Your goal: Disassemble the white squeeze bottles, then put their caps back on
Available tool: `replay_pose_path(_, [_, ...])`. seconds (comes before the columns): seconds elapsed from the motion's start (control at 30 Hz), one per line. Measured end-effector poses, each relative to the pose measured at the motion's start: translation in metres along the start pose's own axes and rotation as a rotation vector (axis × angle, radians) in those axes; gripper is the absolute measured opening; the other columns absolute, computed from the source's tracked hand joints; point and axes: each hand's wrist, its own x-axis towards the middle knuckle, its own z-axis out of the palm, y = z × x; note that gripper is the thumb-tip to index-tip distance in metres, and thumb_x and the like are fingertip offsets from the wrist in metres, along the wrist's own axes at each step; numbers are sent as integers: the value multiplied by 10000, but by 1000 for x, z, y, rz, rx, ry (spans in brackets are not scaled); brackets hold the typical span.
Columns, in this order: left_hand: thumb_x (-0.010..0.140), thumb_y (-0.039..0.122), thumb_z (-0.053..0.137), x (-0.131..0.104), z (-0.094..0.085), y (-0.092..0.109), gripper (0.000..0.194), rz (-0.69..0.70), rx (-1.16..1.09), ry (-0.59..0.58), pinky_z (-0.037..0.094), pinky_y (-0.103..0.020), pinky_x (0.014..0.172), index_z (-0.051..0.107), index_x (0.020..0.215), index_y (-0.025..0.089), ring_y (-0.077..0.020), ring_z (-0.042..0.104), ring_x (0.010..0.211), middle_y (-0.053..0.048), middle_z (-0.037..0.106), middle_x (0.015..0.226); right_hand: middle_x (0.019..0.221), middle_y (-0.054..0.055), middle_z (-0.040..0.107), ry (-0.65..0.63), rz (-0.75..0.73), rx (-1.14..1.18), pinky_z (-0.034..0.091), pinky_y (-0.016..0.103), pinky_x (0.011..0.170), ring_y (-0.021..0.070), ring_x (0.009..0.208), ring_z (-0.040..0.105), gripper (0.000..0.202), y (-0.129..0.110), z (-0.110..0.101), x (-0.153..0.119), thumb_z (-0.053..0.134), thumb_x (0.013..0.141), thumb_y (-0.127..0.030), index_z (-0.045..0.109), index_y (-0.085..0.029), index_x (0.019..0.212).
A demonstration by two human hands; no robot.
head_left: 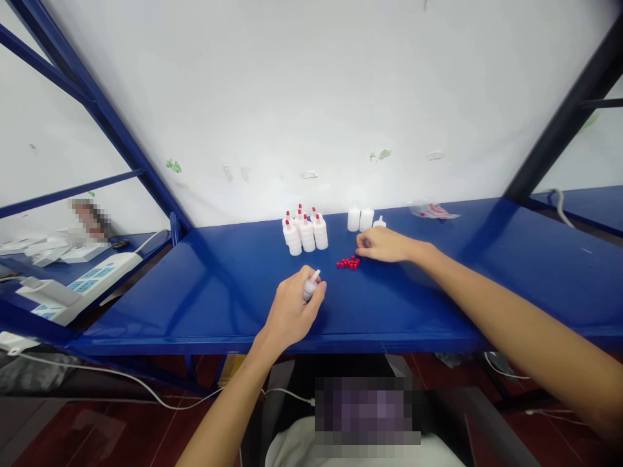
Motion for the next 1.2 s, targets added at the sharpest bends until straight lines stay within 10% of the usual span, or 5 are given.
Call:
replay_pose_path(0.3, [982, 377, 453, 1, 1, 0, 205, -9, 39, -37, 320, -253, 618, 487, 864, 211, -128, 439, 622, 39, 510, 706, 723, 34, 582, -46, -149, 45, 337, 309, 673, 184, 711, 510, 337, -4, 5, -2, 324, 946, -280, 485, -202, 660])
replay_pose_path(0.57, [983, 300, 431, 0, 0, -1, 110, 18, 23, -76, 368, -267, 656, 489, 955, 210, -155, 523, 709, 7, 594, 820, 599, 20, 464, 301, -225, 60, 312, 319, 675, 167, 672, 436, 471, -30, 7, -7, 380, 968, -398, 376, -202, 540])
replay_pose_path(1.0, [998, 351, 475, 1, 1, -3, 191, 71, -91, -145, 408, -301, 824, 518, 1124, 213, -190, 578, 929, -35, 636, 1045, 679, -38, 477, 130, -576, 363, 312, 257, 593, 107, 596, 407, 237, -80, 24, -27, 476, 984, -380, 487, -201, 830])
replay_pose_path(1.2, [1034, 378, 339, -2, 2, -3, 379, -69, -125, -3, 395, -297, 745, 336, 1370, 202, -151, 542, 731, 4, 564, 869, 694, -2, 519, 587, -432, 243, 326, 289, 588, 142, 591, 450, 265, -52, 21, -15, 350, 1019, -378, 449, -221, 830])
